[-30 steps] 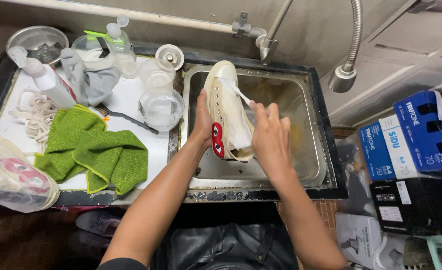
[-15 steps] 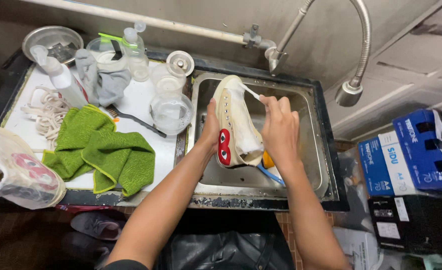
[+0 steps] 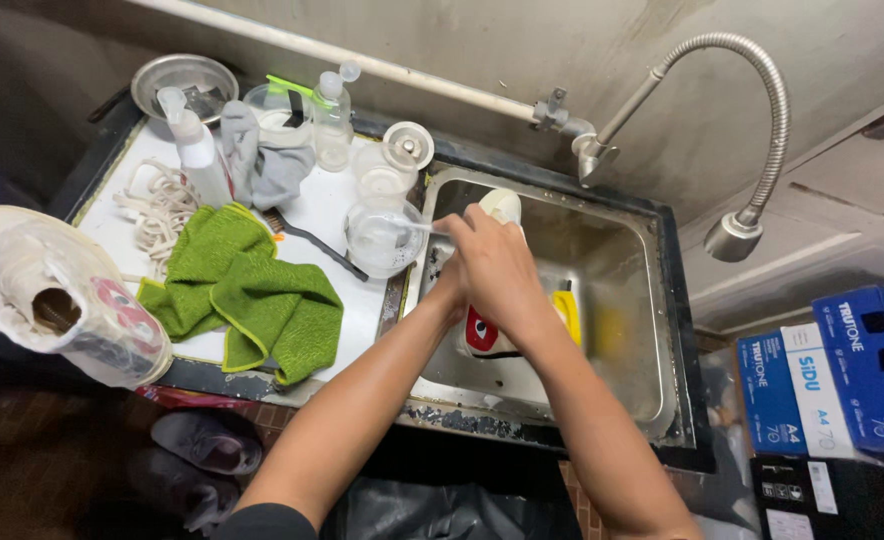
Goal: The person inserts a folded white paper towel into a beige high-top sneaker to maintain its shape. They then use a toothbrush to scrub the exterior of the shoe over a sink, focusing on the toe cap and side panels.
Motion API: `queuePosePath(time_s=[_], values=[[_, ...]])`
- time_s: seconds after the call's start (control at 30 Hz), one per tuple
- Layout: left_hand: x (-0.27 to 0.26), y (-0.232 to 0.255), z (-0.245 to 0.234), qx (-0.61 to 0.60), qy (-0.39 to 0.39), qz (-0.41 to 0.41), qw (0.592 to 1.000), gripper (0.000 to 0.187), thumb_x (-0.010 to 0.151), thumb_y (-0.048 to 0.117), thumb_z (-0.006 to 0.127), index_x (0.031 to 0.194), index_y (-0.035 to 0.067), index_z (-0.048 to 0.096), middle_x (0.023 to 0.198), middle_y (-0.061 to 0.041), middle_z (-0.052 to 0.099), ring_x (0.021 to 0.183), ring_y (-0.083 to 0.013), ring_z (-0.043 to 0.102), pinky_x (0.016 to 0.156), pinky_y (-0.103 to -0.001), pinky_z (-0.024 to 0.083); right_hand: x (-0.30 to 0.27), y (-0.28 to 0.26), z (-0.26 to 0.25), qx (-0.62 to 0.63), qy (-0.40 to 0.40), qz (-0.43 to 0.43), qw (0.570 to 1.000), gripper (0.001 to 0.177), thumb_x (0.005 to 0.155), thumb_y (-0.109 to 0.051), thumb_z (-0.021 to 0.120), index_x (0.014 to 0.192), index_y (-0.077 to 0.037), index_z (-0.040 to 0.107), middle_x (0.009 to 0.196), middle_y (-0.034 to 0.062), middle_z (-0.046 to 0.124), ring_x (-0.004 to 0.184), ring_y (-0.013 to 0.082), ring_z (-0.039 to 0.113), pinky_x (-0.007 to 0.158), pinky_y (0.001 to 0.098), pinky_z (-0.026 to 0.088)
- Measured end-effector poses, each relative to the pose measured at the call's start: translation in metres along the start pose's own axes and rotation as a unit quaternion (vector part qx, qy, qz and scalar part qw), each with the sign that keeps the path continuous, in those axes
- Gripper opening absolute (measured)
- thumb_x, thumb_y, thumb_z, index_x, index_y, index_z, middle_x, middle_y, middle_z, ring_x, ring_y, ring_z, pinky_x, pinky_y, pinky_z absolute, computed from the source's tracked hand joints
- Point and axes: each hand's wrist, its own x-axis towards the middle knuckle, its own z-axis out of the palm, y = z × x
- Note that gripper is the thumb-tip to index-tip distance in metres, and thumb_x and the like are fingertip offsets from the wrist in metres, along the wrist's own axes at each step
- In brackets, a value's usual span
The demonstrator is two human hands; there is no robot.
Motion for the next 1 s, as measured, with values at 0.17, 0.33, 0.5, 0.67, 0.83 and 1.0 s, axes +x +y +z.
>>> queuePosePath(time_s=[0.17, 0.33, 0.5, 0.67, 0.83, 1.0], values=[[0.01, -0.004, -0.015, -0.015, 0.009, 0.004, 1.0, 0.071, 0.077, 0.063, 0.036, 0.109, 0.001, 0.05, 0.103, -0.019, 0.056, 0.091, -0.0258, 0.057, 0.08, -0.039, 0.047, 0.0, -0.005, 0.002, 0.036, -0.022, 0.003, 0.999, 0.02, 0.082, -0.008, 0.041, 0.098, -0.012, 0.053, 0.073, 0.0034, 0.042, 0.065, 0.0226, 0.051, 0.059, 0.0323, 0.037], [0.001, -0.005, 0.003, -0.029, 0.0, -0.01, 1.0, 0.07, 0.079, 0.063, 0.034, 0.108, 0.001, 0.051, 0.102, -0.02, 0.057, 0.089, -0.0257, 0.057, 0.081, -0.039, 0.046, -0.027, 0.042, -0.02, 0.139, 0.041, 0.069, 0.987, 0.019, 0.084, -0.016, 0.044, 0.101, -0.017, 0.053, 0.072, 0.0068, 0.044, 0.067, 0.0315, 0.054, 0.063, 0.0396, 0.043], [-0.019, 0.01, 0.021, -0.059, -0.011, -0.063, 0.996, 0.072, 0.072, 0.071, 0.034, 0.091, 0.004, 0.055, 0.079, -0.017, 0.06, 0.068, -0.0264, 0.061, 0.062, -0.039, 0.052, -0.065, 0.112, -0.008, 0.255, 0.141, 0.149, 0.945, 0.019, 0.089, -0.013, 0.039, 0.097, -0.009, 0.057, 0.08, 0.0133, 0.054, 0.073, 0.0312, 0.056, 0.065, 0.0375, 0.045], [-0.017, 0.008, 0.029, -0.02, 0.013, -0.073, 0.997, 0.069, 0.072, 0.07, 0.035, 0.088, 0.006, 0.054, 0.076, -0.016, 0.06, 0.066, -0.0255, 0.061, 0.062, -0.037, 0.052, -0.073, 0.134, 0.026, 0.27, 0.146, 0.126, 0.943, 0.019, 0.085, -0.006, 0.042, 0.096, -0.008, 0.058, 0.074, 0.0125, 0.051, 0.07, 0.0328, 0.055, 0.065, 0.0385, 0.044], [-0.029, 0.015, 0.042, 0.016, 0.016, -0.073, 0.997, 0.068, 0.074, 0.067, 0.034, 0.09, 0.005, 0.053, 0.078, -0.015, 0.059, 0.068, -0.0252, 0.061, 0.063, -0.036, 0.052, -0.071, 0.132, 0.029, 0.26, 0.149, 0.139, 0.944, 0.017, 0.085, -0.006, 0.044, 0.095, -0.009, 0.058, 0.072, 0.0098, 0.051, 0.069, 0.0305, 0.056, 0.064, 0.0377, 0.044], [-0.028, 0.018, 0.046, -0.029, 0.039, -0.068, 0.997, 0.063, 0.073, 0.065, 0.038, 0.093, 0.007, 0.054, 0.083, -0.015, 0.059, 0.075, -0.0281, 0.06, 0.071, -0.04, 0.05, -0.075, 0.137, 0.014, 0.292, 0.215, 0.161, 0.918, 0.019, 0.089, -0.01, 0.039, 0.098, -0.01, 0.057, 0.072, 0.0079, 0.048, 0.067, 0.0252, 0.055, 0.064, 0.0324, 0.043]])
